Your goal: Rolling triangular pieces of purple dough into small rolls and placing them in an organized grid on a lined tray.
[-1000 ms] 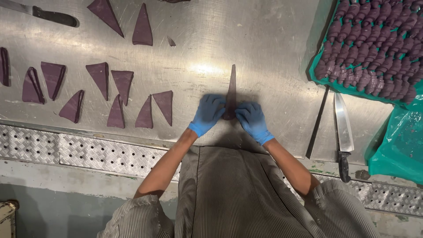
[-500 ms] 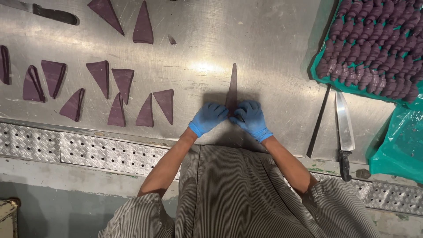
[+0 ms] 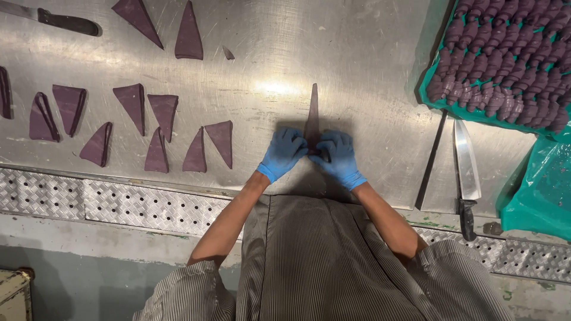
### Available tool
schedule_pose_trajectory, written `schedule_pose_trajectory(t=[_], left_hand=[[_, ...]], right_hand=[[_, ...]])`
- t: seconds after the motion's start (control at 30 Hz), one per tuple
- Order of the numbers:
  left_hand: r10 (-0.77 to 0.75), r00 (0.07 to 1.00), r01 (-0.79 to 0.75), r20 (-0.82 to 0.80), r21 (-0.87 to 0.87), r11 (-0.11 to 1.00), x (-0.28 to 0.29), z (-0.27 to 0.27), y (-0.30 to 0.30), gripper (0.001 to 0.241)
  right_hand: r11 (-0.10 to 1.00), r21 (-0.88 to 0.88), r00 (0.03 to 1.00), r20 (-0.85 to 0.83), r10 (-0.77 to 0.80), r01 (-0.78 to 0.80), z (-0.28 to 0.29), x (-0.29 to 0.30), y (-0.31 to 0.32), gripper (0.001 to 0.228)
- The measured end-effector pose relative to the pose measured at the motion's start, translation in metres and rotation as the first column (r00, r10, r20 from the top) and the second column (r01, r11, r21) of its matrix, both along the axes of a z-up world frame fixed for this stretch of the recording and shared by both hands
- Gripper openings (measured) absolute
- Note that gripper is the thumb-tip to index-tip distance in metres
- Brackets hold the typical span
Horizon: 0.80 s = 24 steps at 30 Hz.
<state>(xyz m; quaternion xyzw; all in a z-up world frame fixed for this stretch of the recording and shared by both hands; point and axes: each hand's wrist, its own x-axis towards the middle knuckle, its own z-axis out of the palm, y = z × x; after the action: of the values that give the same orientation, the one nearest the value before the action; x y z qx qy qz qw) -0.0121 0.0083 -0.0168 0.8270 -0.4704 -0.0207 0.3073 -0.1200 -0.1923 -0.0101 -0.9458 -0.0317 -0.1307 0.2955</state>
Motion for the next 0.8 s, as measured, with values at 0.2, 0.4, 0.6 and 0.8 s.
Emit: schedule_pose_trajectory(t=[0.2, 0.4, 0.6, 0.8], left_hand=[[-0.042, 0.999, 0.043, 0.006, -0.131, 0.991, -0.004, 0.01, 0.004, 0.028], [-0.064, 0.975, 0.067, 0.214, -0.005, 0.998, -0.009, -0.017, 0.01, 0.025], [-0.062, 0.964, 0.069, 0.258, -0.019, 0.997, -0.001, 0.007, 0.005, 0.025], [-0.065, 0.982, 0.064, 0.176, 0.007, 0.998, -0.006, -0.029, 0.005, 0.029]], right_hand=[[0.963, -0.247, 0.989, 0.07, 0.13, -0.11, 0.005, 0.002, -0.004, 0.03], [0.951, -0.304, 0.991, 0.1, 0.094, -0.059, 0.005, 0.002, -0.004, 0.029], [0.943, -0.313, 0.99, 0.045, 0.132, -0.112, -0.005, 0.002, -0.005, 0.027], [0.963, -0.261, 0.994, 0.067, 0.086, -0.066, -0.016, 0.0, -0.011, 0.027]])
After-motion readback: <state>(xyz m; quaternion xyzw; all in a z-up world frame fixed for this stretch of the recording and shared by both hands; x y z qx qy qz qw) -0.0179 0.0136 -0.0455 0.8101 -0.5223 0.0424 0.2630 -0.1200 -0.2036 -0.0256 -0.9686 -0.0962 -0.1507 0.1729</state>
